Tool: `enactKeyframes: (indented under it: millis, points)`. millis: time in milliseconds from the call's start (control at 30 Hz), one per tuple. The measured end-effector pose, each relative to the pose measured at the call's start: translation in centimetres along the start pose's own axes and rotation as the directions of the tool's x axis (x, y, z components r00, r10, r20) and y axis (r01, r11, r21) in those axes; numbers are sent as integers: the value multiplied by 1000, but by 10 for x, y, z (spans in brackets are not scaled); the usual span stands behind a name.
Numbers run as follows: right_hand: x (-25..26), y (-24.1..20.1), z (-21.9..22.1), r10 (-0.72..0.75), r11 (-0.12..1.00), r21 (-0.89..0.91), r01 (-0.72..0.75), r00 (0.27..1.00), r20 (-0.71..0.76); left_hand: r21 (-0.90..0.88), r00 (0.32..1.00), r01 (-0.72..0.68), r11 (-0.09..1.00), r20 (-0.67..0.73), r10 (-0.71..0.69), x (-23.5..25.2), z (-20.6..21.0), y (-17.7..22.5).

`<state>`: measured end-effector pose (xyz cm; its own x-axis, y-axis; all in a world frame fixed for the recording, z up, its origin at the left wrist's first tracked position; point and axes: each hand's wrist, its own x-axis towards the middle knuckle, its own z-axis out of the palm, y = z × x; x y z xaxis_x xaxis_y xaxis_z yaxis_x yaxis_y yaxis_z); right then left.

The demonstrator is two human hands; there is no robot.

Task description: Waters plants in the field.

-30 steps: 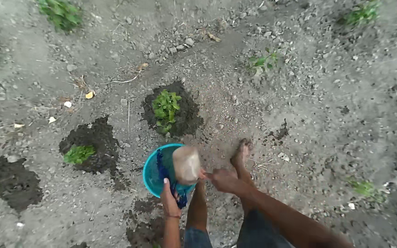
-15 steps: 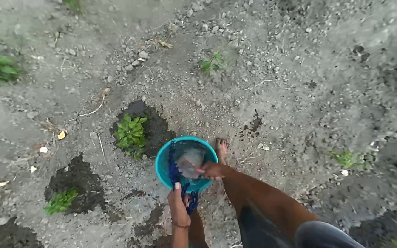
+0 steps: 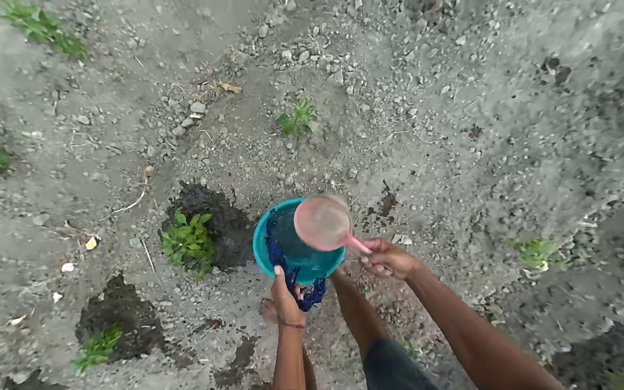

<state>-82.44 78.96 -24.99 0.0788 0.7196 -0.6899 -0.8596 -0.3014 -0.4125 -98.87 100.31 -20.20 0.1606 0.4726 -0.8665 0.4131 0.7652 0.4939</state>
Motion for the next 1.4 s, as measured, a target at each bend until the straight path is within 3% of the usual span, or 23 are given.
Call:
enactKeyframes:
  millis: [133, 267, 433, 600, 933, 1133, 1400]
  points:
    - [42, -51, -6, -105, 994, -19, 104, 968, -229, -7, 997, 30, 1000, -71, -31, 1, 14, 2]
    - [97, -100, -28, -102, 995, -57, 86, 906, -411, 19, 993, 50, 999, -108, -48, 4, 12, 1]
    - [128, -141, -51, -95, 993, -105, 47, 852, -515, 40, 992, 66, 997, -114, -61, 8, 13, -5]
    - [136, -151, -60, -99, 985, -172, 3, 827, -554, -18, 992, 71, 997, -100, -72, 13, 11, -6]
    - [128, -142, -28, -153, 910, -394, -132, 776, -612, 5, 990, 120, 993, -69, -119, 20, 5, 19]
    - [124, -135, -20, -156, 905, -395, -156, 744, -650, 0, 991, 133, 991, -23, -133, 24, 0, 19]
    - [109, -140, -4, -279, 745, -591, -311, 659, -699, 41, 986, 164, 986, 32, -165, 30, -8, 29]
